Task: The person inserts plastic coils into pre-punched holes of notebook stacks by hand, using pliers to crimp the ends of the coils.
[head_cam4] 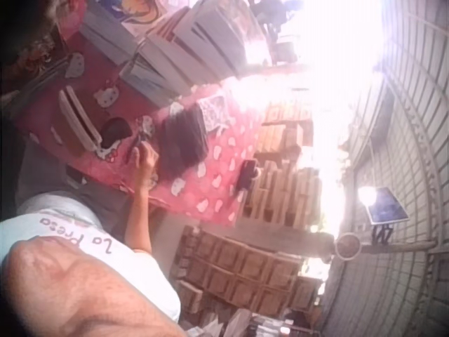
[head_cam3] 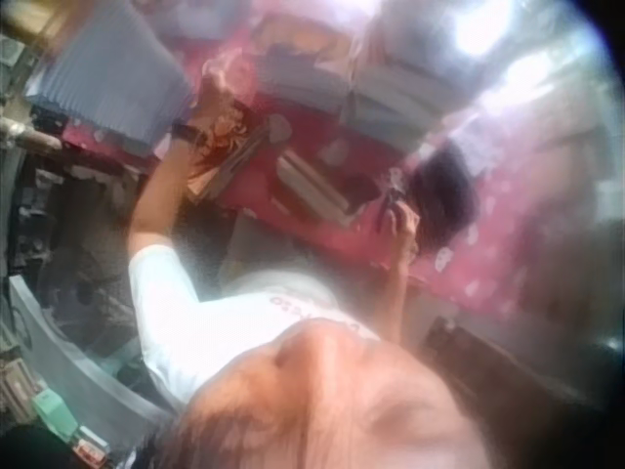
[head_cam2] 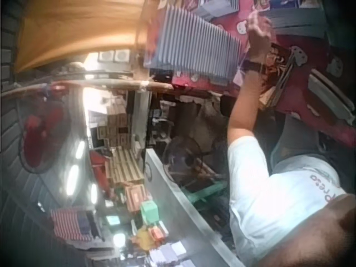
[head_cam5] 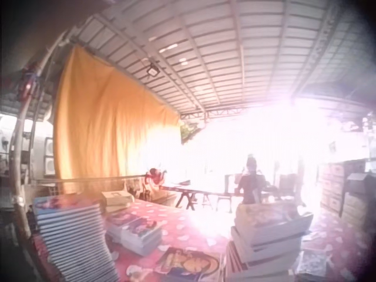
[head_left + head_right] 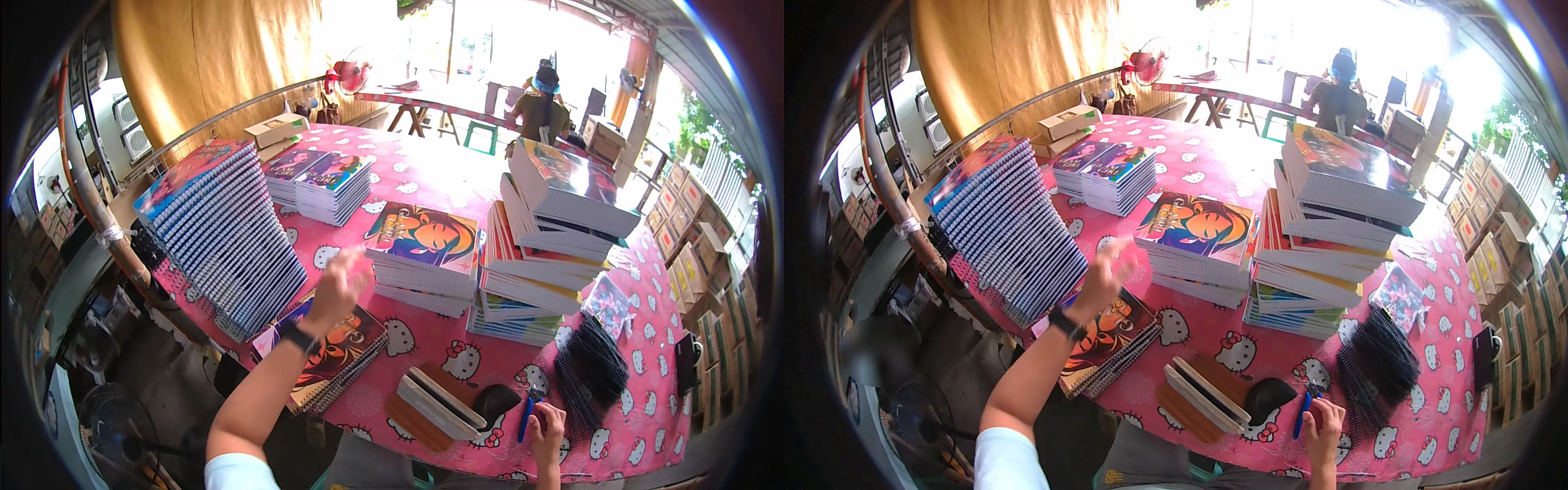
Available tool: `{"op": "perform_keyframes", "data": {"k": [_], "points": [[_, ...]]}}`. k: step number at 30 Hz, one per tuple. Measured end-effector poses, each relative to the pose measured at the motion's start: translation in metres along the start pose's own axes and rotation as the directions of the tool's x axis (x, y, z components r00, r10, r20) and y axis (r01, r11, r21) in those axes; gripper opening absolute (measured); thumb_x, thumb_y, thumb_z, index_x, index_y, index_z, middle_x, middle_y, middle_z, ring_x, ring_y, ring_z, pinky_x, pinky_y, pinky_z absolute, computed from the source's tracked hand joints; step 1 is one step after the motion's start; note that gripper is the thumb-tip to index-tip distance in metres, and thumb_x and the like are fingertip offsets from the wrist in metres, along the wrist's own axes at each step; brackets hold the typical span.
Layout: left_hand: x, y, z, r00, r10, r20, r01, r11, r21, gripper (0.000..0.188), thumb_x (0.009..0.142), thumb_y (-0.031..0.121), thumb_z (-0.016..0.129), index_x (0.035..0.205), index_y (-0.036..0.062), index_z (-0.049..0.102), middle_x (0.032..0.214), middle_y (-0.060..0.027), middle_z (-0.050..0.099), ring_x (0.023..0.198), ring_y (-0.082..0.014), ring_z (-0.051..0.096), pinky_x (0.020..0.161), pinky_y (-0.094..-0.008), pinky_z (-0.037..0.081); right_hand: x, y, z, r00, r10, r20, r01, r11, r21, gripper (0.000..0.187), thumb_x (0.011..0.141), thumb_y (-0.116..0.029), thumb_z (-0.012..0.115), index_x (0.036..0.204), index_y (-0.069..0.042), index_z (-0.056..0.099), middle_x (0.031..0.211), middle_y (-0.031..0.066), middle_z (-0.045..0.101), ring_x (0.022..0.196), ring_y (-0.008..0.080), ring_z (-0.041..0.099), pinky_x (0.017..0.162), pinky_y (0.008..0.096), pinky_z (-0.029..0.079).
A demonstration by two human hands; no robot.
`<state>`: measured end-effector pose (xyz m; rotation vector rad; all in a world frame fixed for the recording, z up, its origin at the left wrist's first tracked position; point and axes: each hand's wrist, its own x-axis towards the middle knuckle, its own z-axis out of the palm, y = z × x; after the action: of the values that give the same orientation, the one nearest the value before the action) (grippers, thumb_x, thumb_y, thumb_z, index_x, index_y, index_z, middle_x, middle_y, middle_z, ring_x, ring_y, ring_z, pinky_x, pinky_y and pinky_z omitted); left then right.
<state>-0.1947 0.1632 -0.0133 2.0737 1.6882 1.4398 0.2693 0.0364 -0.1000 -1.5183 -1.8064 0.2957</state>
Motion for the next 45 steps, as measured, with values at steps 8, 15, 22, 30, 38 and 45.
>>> {"op": "perform_keyframes", "data": {"k": [8, 15, 22, 30, 38, 45], "points": [[0.09, -0.089, 0.036, 0.839, -0.538, 0.083, 0.543, 0.837, -0.061, 0.032, 0.081, 0.035, 0.069, 0.084, 0.0036, 0.071, 0.065, -0.0088, 0.066, 0.058, -0.0171, 0.061, 0.057, -0.0347, 0.047, -0.004, 0.002, 0.018, 0.988, -0.121, -0.094, 0.117, 0.992, -0.049, 0.018, 0.079, -0.017, 0.065, 0.091, -0.004, 0.064, 0.092, 0.0093, 0.064, 0.094, 0.0289, 0.053, 0.086, 0.0377, 0.04], [0.078, -0.084, 0.023, 0.87, -0.442, -0.219, 0.454, 0.891, 0.007, 0.029, 0.079, 0.027, 0.072, 0.088, -0.0004, 0.07, 0.072, -0.0145, 0.068, 0.061, -0.0232, 0.064, 0.061, -0.0368, 0.049, -0.002, 0.003, 0.013, 0.99, -0.094, -0.103, 0.091, 0.995, -0.03, 0.015, 0.074, -0.01, 0.066, 0.088, -0.005, 0.063, 0.089, 0.0084, 0.065, 0.092, 0.0287, 0.053, 0.086, 0.038, 0.039], [0.022, 0.047, -0.04, 0.87, -0.205, -0.449, -0.01, 0.902, -0.432, 0.021, 0.095, 0.015, 0.054, 0.108, -0.0013, 0.055, 0.083, -0.0055, 0.064, 0.069, -0.0112, 0.059, 0.06, -0.026, 0.047, 0.007, -0.032, 0.001, 0.952, -0.136, -0.274, 0.133, 0.991, -0.029, 0.025, 0.073, -0.01, 0.067, 0.098, -0.005, 0.062, 0.105, 0.0135, 0.062, 0.098, 0.0276, 0.054, 0.085, 0.0366, 0.041], [-0.103, 0.128, 0.026, 0.953, -0.298, -0.052, 0.067, 0.375, -0.924, 0.019, 0.09, 0.005, 0.058, 0.109, 0.0025, 0.054, 0.099, -0.0014, 0.061, 0.088, -0.0068, 0.056, 0.08, -0.0234, 0.046, -0.001, -0.135, -0.006, 0.984, -0.037, 0.177, -0.144, 0.433, 0.89, 0.042, 0.078, -0.013, 0.075, 0.115, 0.0, 0.057, 0.107, 0.0047, 0.063, 0.094, 0.0129, 0.057, 0.082, 0.0285, 0.044], [-0.112, 0.093, 0.03, 0.945, -0.162, 0.283, 0.325, 0.516, -0.792, 0.022, 0.084, -0.002, 0.064, 0.105, 0.0009, 0.061, 0.095, -0.0028, 0.063, 0.091, -0.0092, 0.056, 0.081, -0.0236, 0.045, -0.025, -0.101, 0.002, 0.997, -0.031, 0.065, 0.001, 0.909, 0.416, 0.018, 0.074, 0.004, 0.069, 0.091, -0.002, 0.067, 0.084, 0.0102, 0.068, 0.075, 0.0212, 0.064, 0.068, 0.0288, 0.049], [-0.116, 0.083, 0.033, 0.955, -0.161, 0.249, 0.295, 0.606, -0.739, 0.025, 0.078, -0.009, 0.065, 0.101, 0.0007, 0.062, 0.097, -0.0035, 0.062, 0.089, -0.0111, 0.057, 0.078, -0.024, 0.045, -0.022, -0.092, 0.012, 0.983, -0.171, 0.065, 0.143, 0.939, 0.313, 0.019, 0.071, 0.0, 0.069, 0.089, -0.003, 0.068, 0.08, 0.01, 0.066, 0.07, 0.0251, 0.062, 0.062, 0.0329, 0.05]]}}
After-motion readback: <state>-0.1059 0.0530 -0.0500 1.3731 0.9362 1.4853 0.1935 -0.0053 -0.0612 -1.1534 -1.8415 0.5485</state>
